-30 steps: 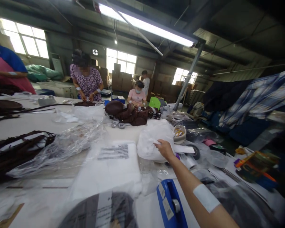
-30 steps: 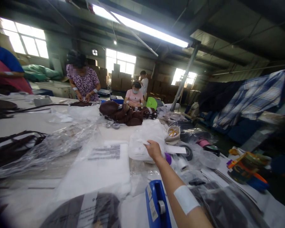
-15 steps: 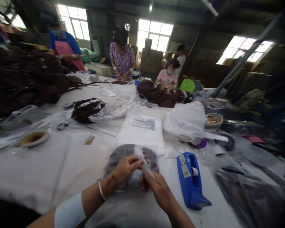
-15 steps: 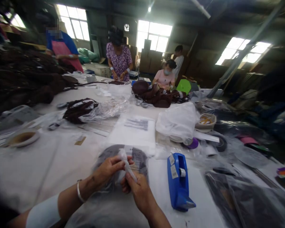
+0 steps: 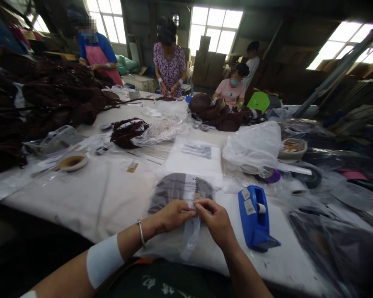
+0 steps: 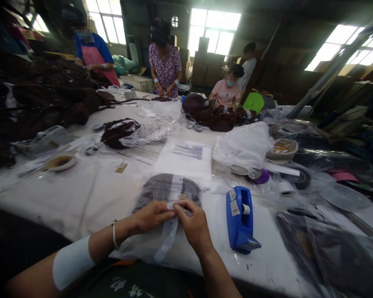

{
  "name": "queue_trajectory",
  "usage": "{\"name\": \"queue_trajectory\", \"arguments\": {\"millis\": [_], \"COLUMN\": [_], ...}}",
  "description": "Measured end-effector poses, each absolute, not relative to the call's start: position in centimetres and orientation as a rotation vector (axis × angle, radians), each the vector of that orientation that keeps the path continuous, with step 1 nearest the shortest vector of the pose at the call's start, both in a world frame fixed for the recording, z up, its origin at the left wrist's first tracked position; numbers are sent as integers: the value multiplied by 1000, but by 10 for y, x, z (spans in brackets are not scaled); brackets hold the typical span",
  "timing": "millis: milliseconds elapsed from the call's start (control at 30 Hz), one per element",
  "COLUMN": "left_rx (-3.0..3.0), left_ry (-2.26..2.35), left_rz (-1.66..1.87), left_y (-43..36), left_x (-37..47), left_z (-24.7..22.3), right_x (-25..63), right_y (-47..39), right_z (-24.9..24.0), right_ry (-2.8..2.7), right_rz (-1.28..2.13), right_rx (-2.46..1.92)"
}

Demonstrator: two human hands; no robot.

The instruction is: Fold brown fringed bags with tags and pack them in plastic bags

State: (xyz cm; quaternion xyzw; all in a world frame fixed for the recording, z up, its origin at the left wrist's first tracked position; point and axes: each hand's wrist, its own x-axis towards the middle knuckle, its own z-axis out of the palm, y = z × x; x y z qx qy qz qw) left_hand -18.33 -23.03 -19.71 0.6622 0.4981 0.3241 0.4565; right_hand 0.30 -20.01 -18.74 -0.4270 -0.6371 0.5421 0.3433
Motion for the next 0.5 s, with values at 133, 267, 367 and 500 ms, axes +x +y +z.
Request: {"name": "queue_trajectory", "arguments": {"millis": [133, 267, 367, 500], "left_rx": [1827, 1806, 1886, 1840], "left_ry": [1394, 1285, 1264, 1438], "left_rz": [936, 841, 765, 885], "left_y": [-235, -240, -244, -248], "left_x": [-190, -187, -181, -178], "left_z": [-202, -205, -202, -191], "right_x": [-7, -5, -2, 4], "right_y": [-209, -213, -219, -231], "right_z": [-203, -212, -213, -214], "right_ry": [-1360, -1363, -1393, -1318], "right_rz": [1357, 1601, 1535, 1479], "right_rx": [-1127, -1016, -1050, -1083]}}
